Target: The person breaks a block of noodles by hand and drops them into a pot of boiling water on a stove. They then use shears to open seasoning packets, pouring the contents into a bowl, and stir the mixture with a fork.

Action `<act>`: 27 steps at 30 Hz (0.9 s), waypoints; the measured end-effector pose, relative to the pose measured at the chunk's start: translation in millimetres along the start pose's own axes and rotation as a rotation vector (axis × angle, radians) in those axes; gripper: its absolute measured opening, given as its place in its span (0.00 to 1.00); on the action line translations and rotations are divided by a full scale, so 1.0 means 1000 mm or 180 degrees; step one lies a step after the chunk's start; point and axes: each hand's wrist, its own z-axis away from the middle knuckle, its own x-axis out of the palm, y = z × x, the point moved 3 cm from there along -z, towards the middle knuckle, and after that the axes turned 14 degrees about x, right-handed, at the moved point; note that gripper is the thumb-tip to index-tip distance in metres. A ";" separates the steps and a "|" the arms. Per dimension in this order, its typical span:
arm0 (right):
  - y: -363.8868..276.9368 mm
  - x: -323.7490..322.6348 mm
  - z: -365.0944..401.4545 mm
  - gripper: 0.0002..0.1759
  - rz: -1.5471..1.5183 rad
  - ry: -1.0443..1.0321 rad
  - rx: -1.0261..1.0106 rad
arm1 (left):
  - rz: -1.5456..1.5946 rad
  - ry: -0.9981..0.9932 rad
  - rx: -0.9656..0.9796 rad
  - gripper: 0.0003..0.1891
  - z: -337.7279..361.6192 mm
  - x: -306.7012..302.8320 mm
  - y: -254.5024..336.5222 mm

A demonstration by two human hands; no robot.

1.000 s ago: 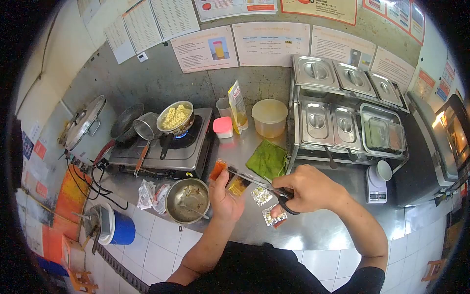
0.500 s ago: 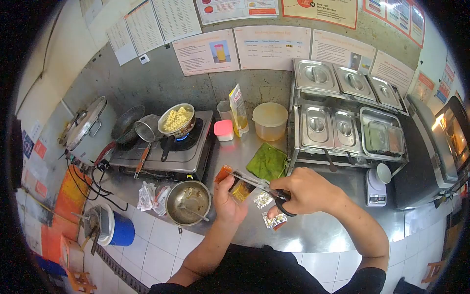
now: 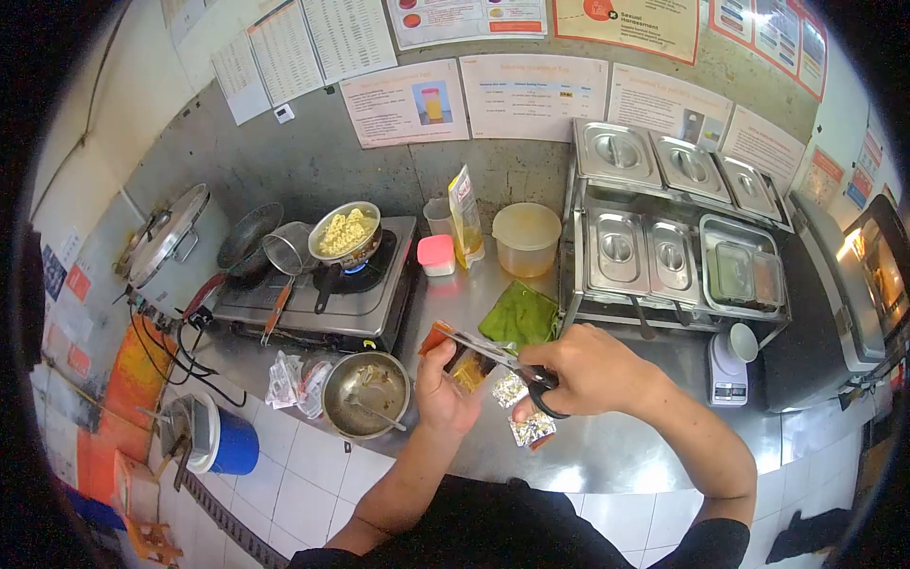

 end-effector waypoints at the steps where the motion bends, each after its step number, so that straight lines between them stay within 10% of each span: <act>1: -0.001 -0.001 -0.001 0.28 -0.0005 -0.0023 0.0016 | 0.0012 0.0048 -0.0058 0.13 -0.001 0.000 0.000; 27: -0.047 -0.028 -0.039 0.27 0.0737 -0.0382 0.0057 | 0.0209 -0.0046 -0.0087 0.17 -0.014 -0.002 0.007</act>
